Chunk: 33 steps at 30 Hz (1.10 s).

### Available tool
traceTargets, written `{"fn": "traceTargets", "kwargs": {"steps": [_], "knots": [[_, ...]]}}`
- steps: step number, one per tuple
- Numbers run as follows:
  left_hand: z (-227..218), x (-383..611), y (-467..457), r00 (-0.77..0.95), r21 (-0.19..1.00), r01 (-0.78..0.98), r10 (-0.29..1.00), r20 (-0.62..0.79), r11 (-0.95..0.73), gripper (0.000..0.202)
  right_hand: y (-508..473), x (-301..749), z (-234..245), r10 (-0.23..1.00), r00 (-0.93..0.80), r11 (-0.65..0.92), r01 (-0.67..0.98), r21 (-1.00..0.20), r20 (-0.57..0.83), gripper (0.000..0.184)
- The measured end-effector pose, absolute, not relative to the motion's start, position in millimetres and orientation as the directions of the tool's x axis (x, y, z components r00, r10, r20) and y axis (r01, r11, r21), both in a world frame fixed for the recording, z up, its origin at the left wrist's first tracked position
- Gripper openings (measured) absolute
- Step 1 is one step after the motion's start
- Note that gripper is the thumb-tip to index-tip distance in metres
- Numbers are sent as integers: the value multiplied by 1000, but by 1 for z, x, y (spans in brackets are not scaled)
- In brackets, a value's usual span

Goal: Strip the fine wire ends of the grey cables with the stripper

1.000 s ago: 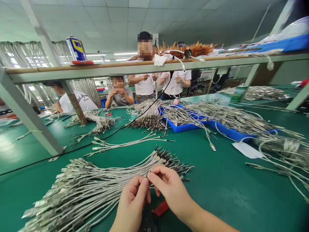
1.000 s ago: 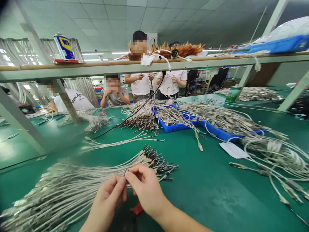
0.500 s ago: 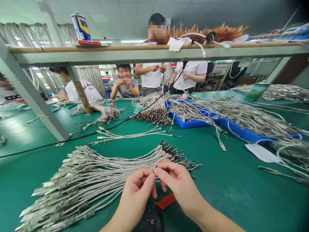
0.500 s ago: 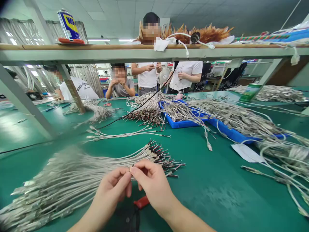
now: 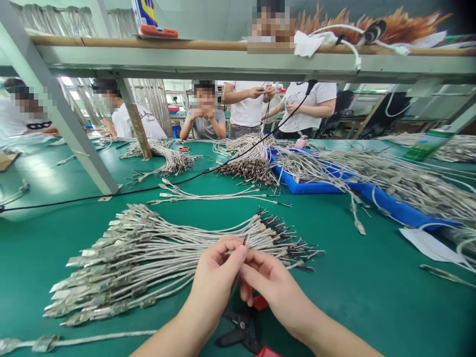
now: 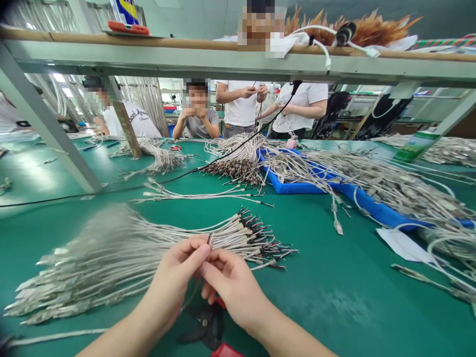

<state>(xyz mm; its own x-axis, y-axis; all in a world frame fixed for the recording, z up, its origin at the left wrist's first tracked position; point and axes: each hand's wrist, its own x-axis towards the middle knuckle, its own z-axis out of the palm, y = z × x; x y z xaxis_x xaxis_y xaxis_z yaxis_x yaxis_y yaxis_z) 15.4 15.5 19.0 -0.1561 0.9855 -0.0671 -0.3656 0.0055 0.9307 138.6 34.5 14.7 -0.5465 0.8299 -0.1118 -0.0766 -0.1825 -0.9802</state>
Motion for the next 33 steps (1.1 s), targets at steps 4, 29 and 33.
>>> {"fn": "traceTargets", "kwargs": {"steps": [4,29,33], "knots": [[25,11,16,-98,899,-438,995,-20,-25,26,34,141,15,854,-504,-177,-41,-983,-132,38],[26,2,17,-175,874,-478,985,4,-88,20,35,152,19,802,-587,-159,-33,-987,-110,35],[25,0,17,-166,880,-469,986,-2,-77,19,34,154,19,786,-609,-134,4,-991,-109,34]]}}
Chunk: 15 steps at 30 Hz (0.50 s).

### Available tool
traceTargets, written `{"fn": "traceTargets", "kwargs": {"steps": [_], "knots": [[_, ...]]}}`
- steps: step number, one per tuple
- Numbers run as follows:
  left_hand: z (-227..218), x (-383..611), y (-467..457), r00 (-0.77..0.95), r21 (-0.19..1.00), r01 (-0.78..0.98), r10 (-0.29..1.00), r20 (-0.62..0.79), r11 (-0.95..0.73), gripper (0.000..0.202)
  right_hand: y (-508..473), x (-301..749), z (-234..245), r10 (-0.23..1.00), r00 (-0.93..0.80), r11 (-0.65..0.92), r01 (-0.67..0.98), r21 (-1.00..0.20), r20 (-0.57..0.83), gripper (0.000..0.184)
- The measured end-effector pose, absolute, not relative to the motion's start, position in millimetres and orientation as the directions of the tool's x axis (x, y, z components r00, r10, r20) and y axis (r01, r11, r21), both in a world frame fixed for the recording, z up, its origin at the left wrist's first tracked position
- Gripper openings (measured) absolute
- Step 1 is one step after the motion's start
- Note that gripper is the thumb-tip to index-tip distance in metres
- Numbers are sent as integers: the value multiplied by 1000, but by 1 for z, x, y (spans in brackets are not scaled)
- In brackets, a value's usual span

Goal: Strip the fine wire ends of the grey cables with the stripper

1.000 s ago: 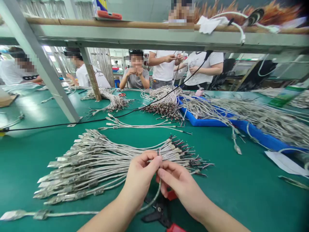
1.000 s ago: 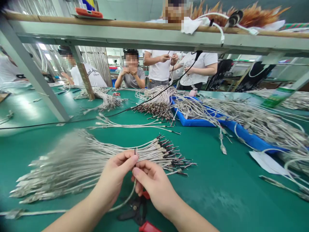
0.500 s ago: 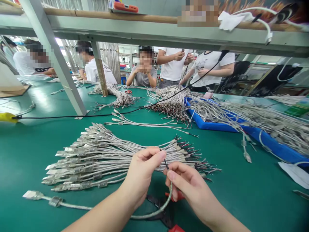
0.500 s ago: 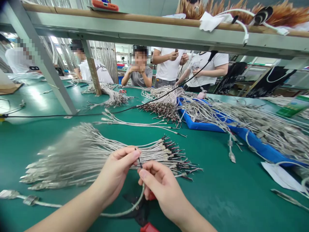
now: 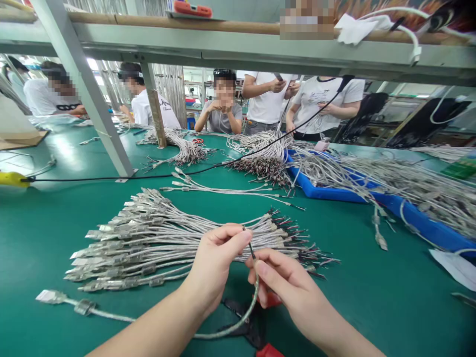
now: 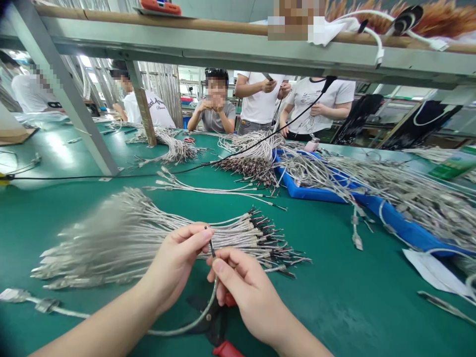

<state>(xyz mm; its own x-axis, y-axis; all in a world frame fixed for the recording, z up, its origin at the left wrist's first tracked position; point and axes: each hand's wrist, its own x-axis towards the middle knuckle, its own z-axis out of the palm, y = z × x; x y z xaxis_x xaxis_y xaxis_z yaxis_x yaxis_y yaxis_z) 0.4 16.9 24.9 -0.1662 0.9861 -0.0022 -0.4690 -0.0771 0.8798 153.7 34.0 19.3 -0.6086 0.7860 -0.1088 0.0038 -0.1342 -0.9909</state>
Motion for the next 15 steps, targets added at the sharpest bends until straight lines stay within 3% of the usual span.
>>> {"fn": "traceTargets", "kwargs": {"steps": [11,15], "knots": [[24,2,19,-114,881,-474,992,-50,-10,17,34,151,19,785,-611,-105,32,-994,-103,35],[27,4,16,-70,893,-450,996,-57,20,16,37,155,20,878,-478,-8,-44,-999,14,29]]}}
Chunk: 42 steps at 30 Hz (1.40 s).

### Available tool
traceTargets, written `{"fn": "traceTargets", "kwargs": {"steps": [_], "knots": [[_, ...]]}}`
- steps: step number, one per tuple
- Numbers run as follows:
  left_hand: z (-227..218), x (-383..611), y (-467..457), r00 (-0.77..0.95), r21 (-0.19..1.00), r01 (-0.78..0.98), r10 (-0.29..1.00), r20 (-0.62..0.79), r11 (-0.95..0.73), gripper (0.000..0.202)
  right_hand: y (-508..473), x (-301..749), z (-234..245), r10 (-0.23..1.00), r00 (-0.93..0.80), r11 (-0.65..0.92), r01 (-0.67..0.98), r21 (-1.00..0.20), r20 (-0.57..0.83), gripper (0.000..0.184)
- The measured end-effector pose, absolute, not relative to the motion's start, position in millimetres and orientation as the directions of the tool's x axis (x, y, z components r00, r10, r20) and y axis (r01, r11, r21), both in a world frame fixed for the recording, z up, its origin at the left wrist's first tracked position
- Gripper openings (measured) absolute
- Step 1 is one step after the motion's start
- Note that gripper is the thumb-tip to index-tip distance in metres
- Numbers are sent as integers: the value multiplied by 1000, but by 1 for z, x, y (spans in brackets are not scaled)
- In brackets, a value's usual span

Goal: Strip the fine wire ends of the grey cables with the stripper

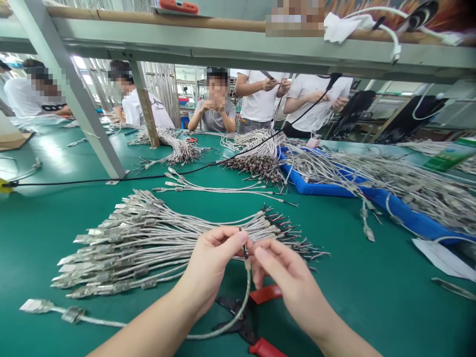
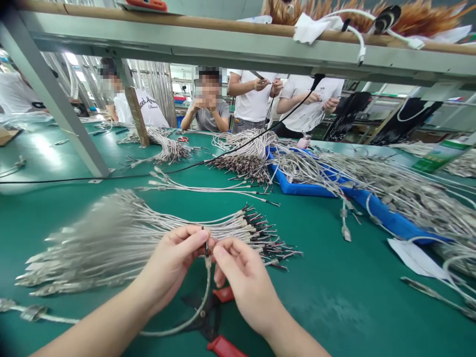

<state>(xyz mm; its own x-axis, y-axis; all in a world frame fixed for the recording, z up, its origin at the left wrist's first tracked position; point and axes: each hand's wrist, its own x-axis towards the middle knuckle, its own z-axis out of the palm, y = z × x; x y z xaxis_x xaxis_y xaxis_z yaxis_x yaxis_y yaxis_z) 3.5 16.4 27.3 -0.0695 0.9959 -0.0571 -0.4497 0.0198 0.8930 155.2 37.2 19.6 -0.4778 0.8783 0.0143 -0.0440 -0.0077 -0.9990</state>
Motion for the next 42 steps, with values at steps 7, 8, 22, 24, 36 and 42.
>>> {"fn": "traceTargets", "kwargs": {"steps": [7,8,22,24,36,42], "knots": [[27,16,10,122,946,-310,991,-59,95,20,44,165,29,880,-471,-15,-167,-986,66,16],[27,17,9,137,951,-294,989,-60,98,21,44,166,30,870,-492,-33,-146,-989,44,16],[26,16,9,153,952,-278,985,-85,125,18,48,170,39,853,-512,72,-71,-995,98,14],[24,16,8,158,945,-297,983,-91,135,17,48,169,37,872,-480,94,-25,-995,94,16],[17,28,2,66,877,-441,981,-181,191,22,44,161,34,941,-337,-18,-10,-1000,-13,22],[19,29,3,-35,866,-470,976,-213,172,28,44,158,30,919,-390,-127,-172,-977,-51,25]]}}
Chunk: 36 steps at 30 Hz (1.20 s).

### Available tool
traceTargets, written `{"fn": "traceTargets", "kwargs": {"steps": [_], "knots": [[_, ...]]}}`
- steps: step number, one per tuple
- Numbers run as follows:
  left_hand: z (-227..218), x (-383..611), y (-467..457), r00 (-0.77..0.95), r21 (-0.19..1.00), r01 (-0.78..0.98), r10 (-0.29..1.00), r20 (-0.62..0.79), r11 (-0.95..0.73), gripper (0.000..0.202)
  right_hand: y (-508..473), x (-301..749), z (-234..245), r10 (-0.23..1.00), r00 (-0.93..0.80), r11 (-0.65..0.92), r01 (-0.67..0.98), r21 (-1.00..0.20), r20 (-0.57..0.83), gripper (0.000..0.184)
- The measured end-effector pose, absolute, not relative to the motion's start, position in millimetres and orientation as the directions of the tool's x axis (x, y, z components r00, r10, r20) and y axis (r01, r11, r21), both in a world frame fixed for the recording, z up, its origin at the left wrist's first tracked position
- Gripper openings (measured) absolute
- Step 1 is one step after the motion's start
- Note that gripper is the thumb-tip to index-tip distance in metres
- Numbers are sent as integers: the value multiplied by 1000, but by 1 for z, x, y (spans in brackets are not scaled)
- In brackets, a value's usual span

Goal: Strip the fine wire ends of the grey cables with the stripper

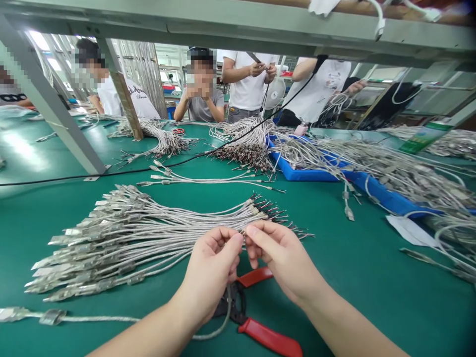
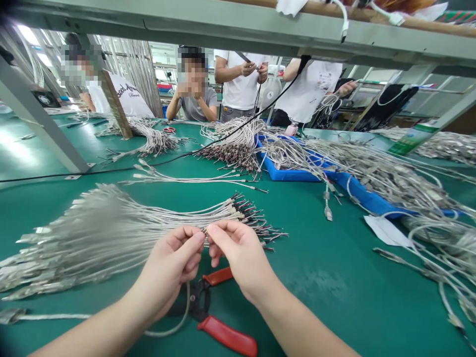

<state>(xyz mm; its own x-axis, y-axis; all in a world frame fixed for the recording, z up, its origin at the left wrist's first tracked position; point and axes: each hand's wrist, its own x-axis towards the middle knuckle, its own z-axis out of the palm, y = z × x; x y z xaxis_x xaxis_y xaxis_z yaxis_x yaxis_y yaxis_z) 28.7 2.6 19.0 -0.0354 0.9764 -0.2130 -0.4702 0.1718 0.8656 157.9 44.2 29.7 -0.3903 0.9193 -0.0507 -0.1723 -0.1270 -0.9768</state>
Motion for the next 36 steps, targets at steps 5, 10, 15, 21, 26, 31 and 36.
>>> {"fn": "traceTargets", "kwargs": {"steps": [5,10,15,21,26,31,36], "knots": [[20,27,4,-55,872,-460,975,-216,167,28,44,159,32,915,-399,-154,-209,-966,-60,22],[17,27,4,-44,876,-455,979,-200,159,28,43,158,33,937,-347,-87,-89,-992,-51,20],[15,28,4,-54,877,-454,978,-201,155,27,44,158,31,947,-319,-57,-43,-997,-40,21],[16,29,5,-71,883,-447,979,-192,141,26,44,157,28,945,-328,-30,-31,-999,-18,22],[16,28,5,-89,884,-449,978,-190,131,28,45,158,26,935,-352,-67,-74,-995,-37,25],[16,28,6,-71,891,-433,980,-187,139,29,46,159,27,933,-359,-32,-62,-998,-7,23],[15,28,5,-74,890,-434,979,-189,139,28,46,159,27,939,-343,-18,-16,-1000,-12,23]]}}
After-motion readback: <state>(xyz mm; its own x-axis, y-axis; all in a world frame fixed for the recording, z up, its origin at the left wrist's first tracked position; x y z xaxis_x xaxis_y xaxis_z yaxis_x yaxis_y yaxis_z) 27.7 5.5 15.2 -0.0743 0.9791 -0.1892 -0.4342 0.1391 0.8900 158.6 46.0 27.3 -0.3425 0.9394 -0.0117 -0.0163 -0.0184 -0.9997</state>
